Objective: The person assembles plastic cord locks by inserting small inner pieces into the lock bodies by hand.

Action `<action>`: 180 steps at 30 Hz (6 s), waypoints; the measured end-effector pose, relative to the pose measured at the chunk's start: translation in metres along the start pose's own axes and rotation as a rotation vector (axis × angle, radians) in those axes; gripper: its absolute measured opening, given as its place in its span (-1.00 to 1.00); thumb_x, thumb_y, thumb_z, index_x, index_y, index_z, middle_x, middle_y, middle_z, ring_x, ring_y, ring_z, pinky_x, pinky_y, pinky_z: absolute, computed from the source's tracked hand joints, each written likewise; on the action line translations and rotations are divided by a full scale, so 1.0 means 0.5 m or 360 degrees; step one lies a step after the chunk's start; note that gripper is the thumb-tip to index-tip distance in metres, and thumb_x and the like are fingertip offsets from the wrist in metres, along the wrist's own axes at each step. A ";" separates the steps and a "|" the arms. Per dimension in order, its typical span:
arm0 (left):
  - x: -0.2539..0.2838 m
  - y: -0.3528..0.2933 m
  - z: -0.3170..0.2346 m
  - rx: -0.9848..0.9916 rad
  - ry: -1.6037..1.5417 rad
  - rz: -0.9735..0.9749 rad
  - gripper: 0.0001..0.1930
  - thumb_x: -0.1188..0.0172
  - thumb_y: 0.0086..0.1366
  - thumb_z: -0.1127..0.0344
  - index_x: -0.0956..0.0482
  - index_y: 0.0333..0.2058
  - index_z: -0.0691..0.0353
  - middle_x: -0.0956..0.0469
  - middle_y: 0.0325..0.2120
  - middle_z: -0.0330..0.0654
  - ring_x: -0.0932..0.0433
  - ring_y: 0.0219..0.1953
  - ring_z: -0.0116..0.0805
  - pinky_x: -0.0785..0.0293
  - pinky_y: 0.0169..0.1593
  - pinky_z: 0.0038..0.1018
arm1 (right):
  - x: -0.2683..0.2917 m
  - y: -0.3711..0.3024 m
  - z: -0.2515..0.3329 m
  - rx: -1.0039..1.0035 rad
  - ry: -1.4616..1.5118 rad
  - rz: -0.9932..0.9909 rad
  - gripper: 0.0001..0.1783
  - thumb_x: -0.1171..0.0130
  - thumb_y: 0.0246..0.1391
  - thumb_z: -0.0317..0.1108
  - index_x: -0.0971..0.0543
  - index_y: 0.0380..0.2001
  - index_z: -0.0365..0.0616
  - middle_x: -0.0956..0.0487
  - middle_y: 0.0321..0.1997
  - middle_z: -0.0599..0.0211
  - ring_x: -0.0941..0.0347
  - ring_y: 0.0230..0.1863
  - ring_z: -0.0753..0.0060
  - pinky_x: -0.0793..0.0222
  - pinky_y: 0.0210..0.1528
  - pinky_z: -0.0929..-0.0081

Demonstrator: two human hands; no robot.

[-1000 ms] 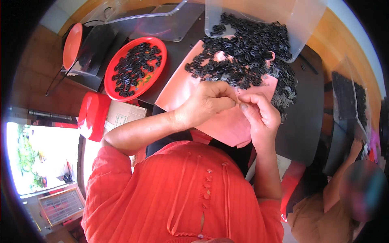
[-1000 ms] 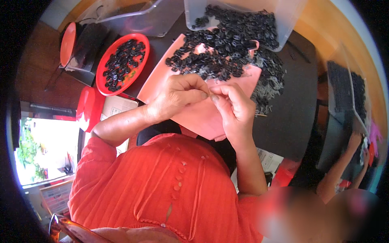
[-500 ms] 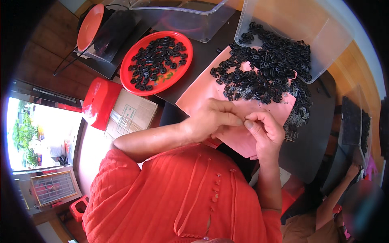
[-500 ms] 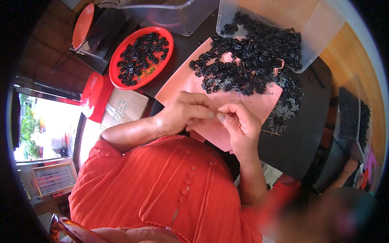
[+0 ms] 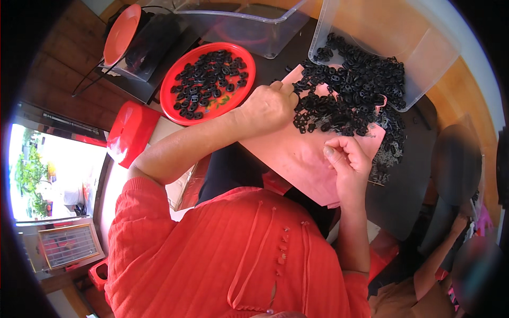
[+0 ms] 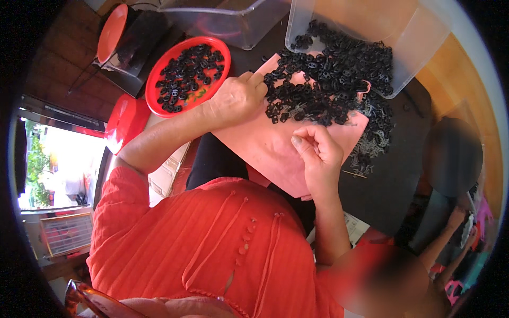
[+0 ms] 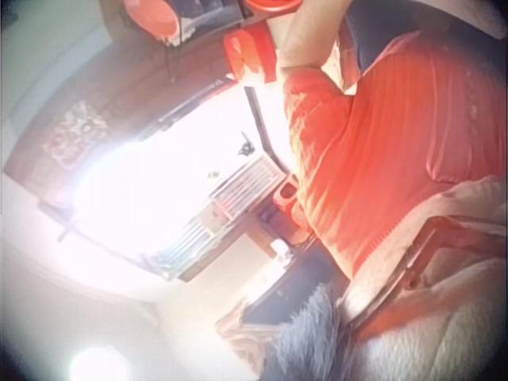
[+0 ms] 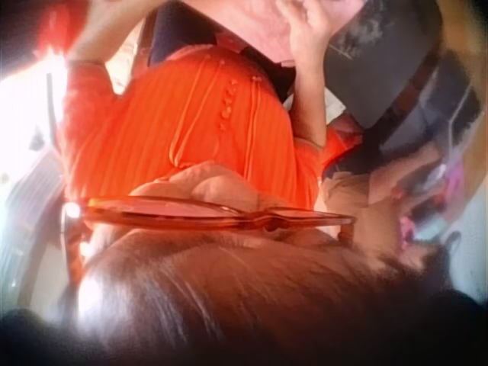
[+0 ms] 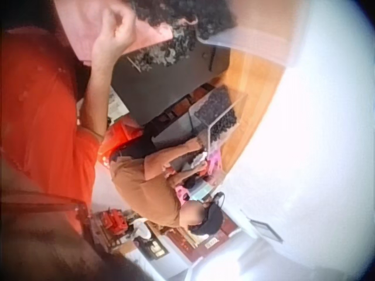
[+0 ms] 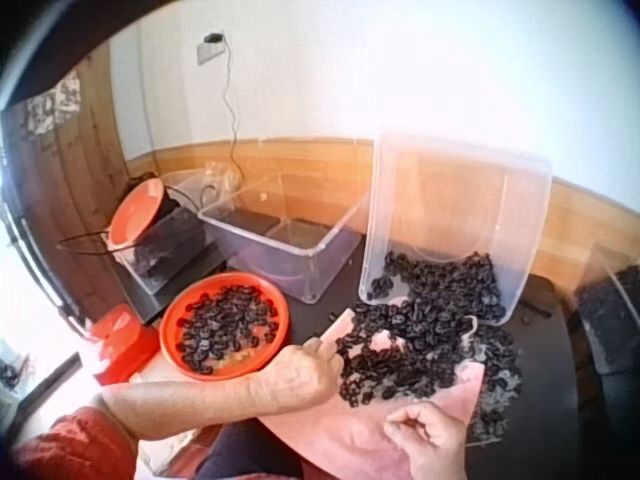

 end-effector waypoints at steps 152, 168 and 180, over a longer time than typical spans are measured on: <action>-0.001 -0.127 -0.103 0.1365 -0.2767 -0.0125 -0.87 -0.22 0.40 0.40 -0.59 -0.20 0.36 -0.56 -0.47 -0.32 -0.50 -0.48 -0.63 -0.44 -0.42 -0.66 | -0.093 0.009 0.050 0.0576 -0.0554 0.0066 -0.92 -0.27 0.14 -0.62 -0.57 -0.30 -0.28 -0.53 -0.40 0.40 -0.41 -0.40 0.61 -0.34 -0.33 0.64; 0.000 -0.136 -0.108 0.1079 -0.2386 -0.0240 -0.92 -0.20 0.31 0.52 -0.56 -0.23 0.36 -0.56 -0.42 -0.25 -0.51 -0.35 -0.54 -0.45 -0.28 -0.54 | -0.114 0.006 0.063 0.0703 -0.0783 0.0210 -0.92 -0.18 0.13 -0.64 -0.50 -0.35 -0.25 -0.46 -0.44 0.27 -0.36 -0.50 0.35 -0.29 -0.44 0.45; 0.002 -0.130 -0.112 0.1220 -0.2738 -0.0118 -0.91 -0.17 0.39 0.42 -0.52 -0.25 0.34 -0.49 -0.52 -0.27 -0.48 -0.51 -0.58 -0.45 -0.45 -0.57 | -0.090 0.152 0.103 0.0589 -0.1221 0.0344 -0.88 -0.32 0.10 -0.42 -0.60 -0.42 -0.24 -0.55 -0.47 0.29 -0.50 -0.42 0.35 -0.40 -0.33 0.38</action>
Point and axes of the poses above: each hand's wrist, its own y-axis towards the middle knuckle, its own x-axis out of the back of the hand, z = x × y, the point moved 5 cm from there along y, towards the middle knuckle
